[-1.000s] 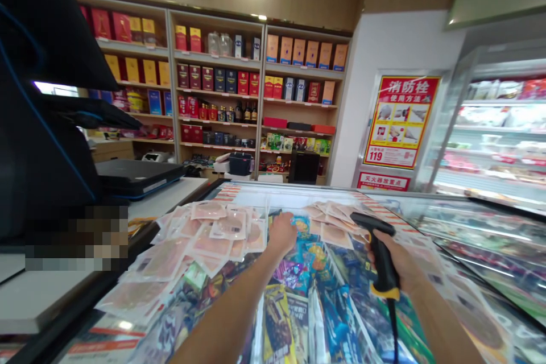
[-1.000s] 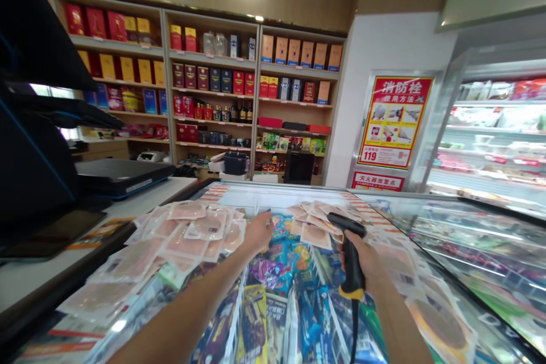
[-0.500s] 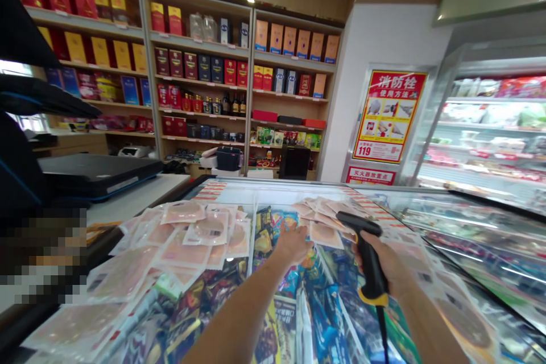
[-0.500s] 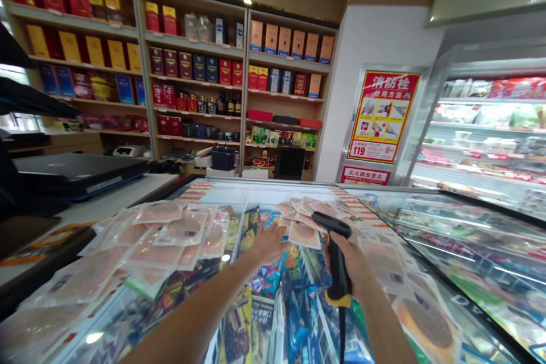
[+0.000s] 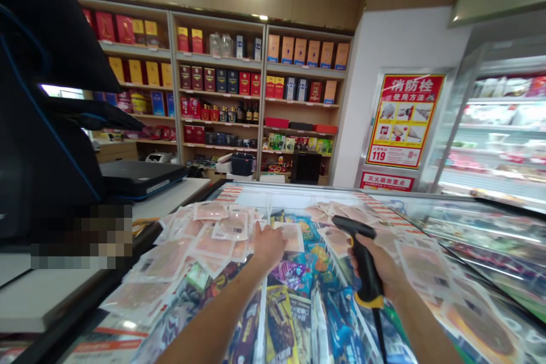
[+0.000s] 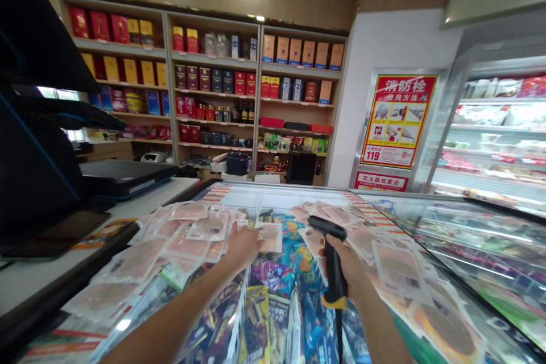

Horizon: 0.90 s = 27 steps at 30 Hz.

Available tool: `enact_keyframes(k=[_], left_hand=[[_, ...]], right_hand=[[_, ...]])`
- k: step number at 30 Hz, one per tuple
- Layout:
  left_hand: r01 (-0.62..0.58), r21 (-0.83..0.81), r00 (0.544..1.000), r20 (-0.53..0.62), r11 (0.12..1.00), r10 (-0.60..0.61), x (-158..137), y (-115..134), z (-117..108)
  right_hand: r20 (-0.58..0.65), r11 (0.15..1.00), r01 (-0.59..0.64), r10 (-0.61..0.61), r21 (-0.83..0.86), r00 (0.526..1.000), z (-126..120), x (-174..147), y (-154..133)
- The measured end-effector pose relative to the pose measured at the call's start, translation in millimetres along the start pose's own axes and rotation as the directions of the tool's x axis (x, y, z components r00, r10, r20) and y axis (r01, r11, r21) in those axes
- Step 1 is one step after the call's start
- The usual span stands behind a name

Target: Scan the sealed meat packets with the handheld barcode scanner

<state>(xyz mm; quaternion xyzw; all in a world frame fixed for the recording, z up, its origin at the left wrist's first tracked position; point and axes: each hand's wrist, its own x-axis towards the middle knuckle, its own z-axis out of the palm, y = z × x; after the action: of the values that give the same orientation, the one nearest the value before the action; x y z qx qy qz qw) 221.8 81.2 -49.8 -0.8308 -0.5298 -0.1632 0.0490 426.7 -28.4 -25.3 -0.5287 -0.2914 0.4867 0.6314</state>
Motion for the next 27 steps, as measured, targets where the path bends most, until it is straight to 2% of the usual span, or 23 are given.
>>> enact_keyframes(k=[3,5,8,11,15,20,27], left_hand=[[0.156,-0.008,0.987,-0.028,0.988,-0.156,0.3,-2.3,0.0],[0.215,-0.033,0.976,-0.018,0.976,-0.216,3.4,0.8,2.0],[0.276,-0.082,0.961,0.048,0.958,-0.273,10.2,5.9,5.2],[0.347,-0.134,0.932,0.162,0.928,-0.325,16.2,5.0,8.2],[0.363,-0.224,0.915,0.266,0.904,-0.302,20.2,-5.3,10.8],[0.361,-0.291,0.920,0.268,0.886,-0.287,23.5,-20.6,8.5],[0.376,-0.346,0.919,0.257,0.860,-0.298,25.3,-32.3,2.0]], right_hand=[[0.025,1.000,-0.004,0.004,0.013,1.000,11.8,-6.5,-1.6],[0.034,1.000,-0.011,0.011,0.020,0.999,18.2,-9.5,-1.5],[0.046,1.000,0.003,-0.003,-0.002,0.999,23.9,-10.8,1.5],[0.058,1.000,0.008,-0.007,-0.023,0.998,25.7,-10.4,4.8],[0.080,1.000,-0.004,0.005,-0.011,0.997,28.4,-12.6,5.3],[0.196,1.000,-0.021,0.019,0.006,0.980,38.7,-18.9,4.1],[0.249,0.999,-0.031,0.032,-0.012,0.968,56.3,-23.5,6.4]])
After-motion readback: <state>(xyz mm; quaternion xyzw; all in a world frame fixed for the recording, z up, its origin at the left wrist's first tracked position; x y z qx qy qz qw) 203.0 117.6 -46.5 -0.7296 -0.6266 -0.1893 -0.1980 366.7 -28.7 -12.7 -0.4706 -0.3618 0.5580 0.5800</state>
